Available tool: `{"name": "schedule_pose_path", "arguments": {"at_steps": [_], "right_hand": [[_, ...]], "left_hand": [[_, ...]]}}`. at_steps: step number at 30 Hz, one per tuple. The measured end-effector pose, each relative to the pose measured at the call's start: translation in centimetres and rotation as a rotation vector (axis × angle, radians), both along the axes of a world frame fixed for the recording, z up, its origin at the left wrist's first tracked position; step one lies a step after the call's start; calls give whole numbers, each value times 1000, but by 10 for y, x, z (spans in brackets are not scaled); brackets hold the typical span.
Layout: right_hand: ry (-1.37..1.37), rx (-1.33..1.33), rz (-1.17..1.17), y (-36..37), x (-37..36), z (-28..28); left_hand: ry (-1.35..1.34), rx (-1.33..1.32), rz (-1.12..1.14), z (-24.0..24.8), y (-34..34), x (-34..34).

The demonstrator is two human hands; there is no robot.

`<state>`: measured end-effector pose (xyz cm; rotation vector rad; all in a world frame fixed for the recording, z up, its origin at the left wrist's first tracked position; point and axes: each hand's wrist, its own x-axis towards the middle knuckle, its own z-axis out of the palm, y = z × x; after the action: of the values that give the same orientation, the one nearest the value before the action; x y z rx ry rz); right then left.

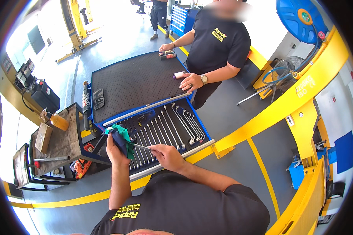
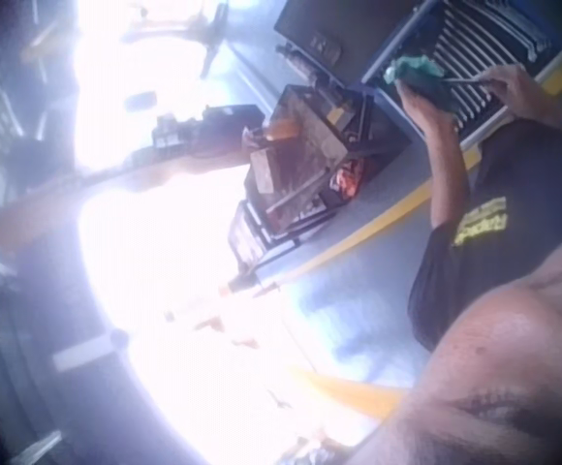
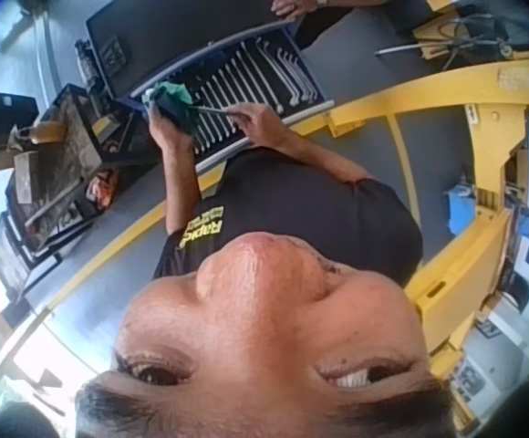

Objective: The person wipes multiple wrenches with a green cloth, handling them one at a time from an open tool drawer. The person places each cleaned wrench back into the drawer in its designated slot.

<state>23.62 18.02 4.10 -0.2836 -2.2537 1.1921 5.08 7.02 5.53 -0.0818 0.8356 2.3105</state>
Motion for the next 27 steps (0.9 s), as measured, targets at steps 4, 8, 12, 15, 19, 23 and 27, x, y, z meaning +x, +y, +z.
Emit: {"name": "schedule_pose_path", "arguments": {"at_steps": [4,8,12,15,19,23,27], "right_hand": [[-5,-210,14,-5,-1,10],[-48,-558,56,-18,-12,12],[-54,-356,61,-17,-12,23],[-44,-376,17,-25,-16,11],[-29,-898,35,-21,-24,6],[104,-667,-25,-14,-38,-18],[-168,-223,-253,38,-43,-17]], "left_hand": [[237,-69,-12,11,7,22],[508,-21,91,-20,30,66],[393,-240,212,27,24,21],[273,-284,206,22,33,-12],[606,-546,174,8,42,26],[752,-418,-37,-33,43,56],[1048,-610,-30,-43,35,31]]}}
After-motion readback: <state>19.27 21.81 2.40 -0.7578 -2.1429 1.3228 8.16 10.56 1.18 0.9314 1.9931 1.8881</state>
